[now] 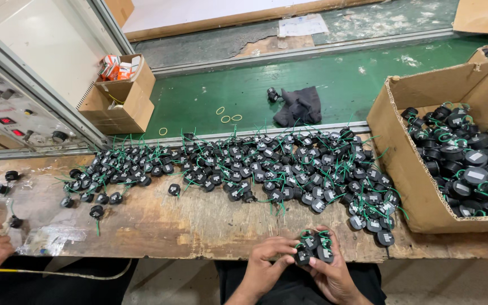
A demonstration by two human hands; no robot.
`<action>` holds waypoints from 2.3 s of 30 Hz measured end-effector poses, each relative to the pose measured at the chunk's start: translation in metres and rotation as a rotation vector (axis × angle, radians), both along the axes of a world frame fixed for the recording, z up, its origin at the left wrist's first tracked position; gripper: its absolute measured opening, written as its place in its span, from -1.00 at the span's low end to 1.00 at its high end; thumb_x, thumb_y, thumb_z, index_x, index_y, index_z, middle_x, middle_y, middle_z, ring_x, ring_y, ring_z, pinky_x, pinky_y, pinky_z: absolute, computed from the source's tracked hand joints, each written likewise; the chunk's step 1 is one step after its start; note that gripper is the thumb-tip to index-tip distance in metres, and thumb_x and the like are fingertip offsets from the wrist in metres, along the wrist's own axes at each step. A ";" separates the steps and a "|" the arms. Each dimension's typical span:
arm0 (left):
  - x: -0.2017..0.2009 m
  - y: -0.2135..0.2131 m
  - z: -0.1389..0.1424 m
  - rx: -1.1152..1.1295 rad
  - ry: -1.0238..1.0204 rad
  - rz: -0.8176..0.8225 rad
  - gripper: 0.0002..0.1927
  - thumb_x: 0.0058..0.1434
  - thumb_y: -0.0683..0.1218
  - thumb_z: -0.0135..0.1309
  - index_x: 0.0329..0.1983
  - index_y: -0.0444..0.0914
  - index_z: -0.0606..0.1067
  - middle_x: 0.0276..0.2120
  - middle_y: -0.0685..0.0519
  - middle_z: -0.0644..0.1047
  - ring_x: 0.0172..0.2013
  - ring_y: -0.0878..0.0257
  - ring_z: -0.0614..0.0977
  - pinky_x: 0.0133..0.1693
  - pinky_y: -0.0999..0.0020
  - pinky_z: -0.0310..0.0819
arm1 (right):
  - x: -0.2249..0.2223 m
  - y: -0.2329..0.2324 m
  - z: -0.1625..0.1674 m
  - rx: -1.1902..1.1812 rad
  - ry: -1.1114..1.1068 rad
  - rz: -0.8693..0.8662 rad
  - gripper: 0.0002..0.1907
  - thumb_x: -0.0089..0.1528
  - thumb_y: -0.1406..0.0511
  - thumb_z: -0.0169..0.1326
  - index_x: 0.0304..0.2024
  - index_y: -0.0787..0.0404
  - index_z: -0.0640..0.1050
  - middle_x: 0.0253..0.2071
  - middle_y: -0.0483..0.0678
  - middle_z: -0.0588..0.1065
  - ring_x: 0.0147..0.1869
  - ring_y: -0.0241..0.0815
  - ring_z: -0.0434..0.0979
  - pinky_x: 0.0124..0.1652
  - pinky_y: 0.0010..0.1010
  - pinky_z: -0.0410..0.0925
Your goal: The person picks up black power plugs with green wires one at a time from a pile on the workbench, handles and turns each plug in both hands, and places it in an arranged group on the bench. A second worker at the left side of the bench handles similar plugs and a yellow cable.
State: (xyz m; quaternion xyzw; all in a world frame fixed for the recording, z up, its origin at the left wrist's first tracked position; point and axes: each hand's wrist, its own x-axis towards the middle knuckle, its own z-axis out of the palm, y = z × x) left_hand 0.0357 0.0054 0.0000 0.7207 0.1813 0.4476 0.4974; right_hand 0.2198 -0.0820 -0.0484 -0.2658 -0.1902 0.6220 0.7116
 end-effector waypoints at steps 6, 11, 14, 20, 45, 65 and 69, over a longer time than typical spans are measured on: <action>0.020 -0.011 -0.030 -0.666 -0.224 -0.037 -0.66 0.04 -0.24 0.42 -0.40 -0.24 0.39 -0.36 0.12 0.50 -0.28 0.37 0.51 -0.16 0.45 0.43 | -0.007 -0.001 -0.009 0.145 -0.294 0.033 -0.16 0.05 0.52 0.31 0.29 0.16 0.21 0.19 0.10 0.34 0.31 -0.04 0.38 0.25 -0.18 0.28; 0.021 -0.012 -0.028 -0.407 -0.028 0.124 -0.69 0.06 -0.21 0.43 -0.43 -0.28 0.45 -0.37 0.10 0.51 -0.32 0.37 0.50 -0.26 0.47 0.38 | -0.004 -0.001 -0.008 0.155 -0.290 0.013 -0.14 0.04 0.51 0.31 0.31 0.16 0.20 0.20 0.09 0.34 0.32 -0.04 0.37 0.26 -0.18 0.25; 0.012 -0.003 -0.018 -0.116 -0.003 0.159 -0.70 0.00 -0.19 0.45 -0.39 -0.31 0.49 -0.33 0.07 0.57 -0.28 0.33 0.58 -0.21 0.45 0.49 | -0.002 -0.002 -0.002 0.150 -0.239 0.021 -0.10 0.04 0.51 0.29 0.35 0.14 0.17 0.21 0.09 0.32 0.31 -0.05 0.37 0.21 -0.19 0.31; -0.020 0.035 -0.016 -0.180 -0.091 0.381 -0.86 0.17 -0.19 0.27 -0.34 -0.34 0.53 -0.25 0.03 0.60 -0.24 0.32 0.61 -0.19 0.44 0.55 | 0.006 -0.005 0.009 0.049 -0.012 0.107 -0.07 0.06 0.49 0.21 0.40 0.03 0.10 0.26 0.12 0.29 0.15 -0.01 0.50 -0.09 -0.12 0.53; -0.046 0.069 -0.040 -0.149 0.138 0.621 -0.88 0.19 -0.18 0.23 -0.32 -0.35 0.56 -0.30 0.04 0.62 -0.35 0.30 0.61 -0.28 0.43 0.53 | 0.006 -0.003 0.011 0.016 0.023 0.198 0.03 0.05 0.44 0.27 0.45 -0.01 0.02 0.29 0.10 0.30 0.12 -0.03 0.54 -0.11 -0.09 0.56; -0.037 0.050 -0.027 -0.161 0.036 0.516 -0.83 0.23 -0.12 0.23 -0.18 -0.31 0.58 -0.12 0.00 0.59 -0.23 0.25 0.60 -0.20 0.39 0.53 | 0.006 -0.002 0.014 -0.033 -0.008 0.180 -0.17 0.12 0.44 0.16 0.38 0.04 0.11 0.23 0.17 0.35 0.02 -0.01 0.60 -0.21 -0.12 0.57; -0.017 0.029 -0.013 0.100 0.050 0.358 -0.66 0.22 -0.01 0.28 0.00 -0.24 0.56 0.00 0.00 0.59 -0.12 0.20 0.64 -0.09 0.33 0.58 | 0.008 -0.002 0.010 -0.028 -0.028 0.141 -0.17 0.12 0.45 0.16 0.37 0.03 0.12 0.25 0.15 0.34 0.03 -0.03 0.58 -0.20 -0.11 0.56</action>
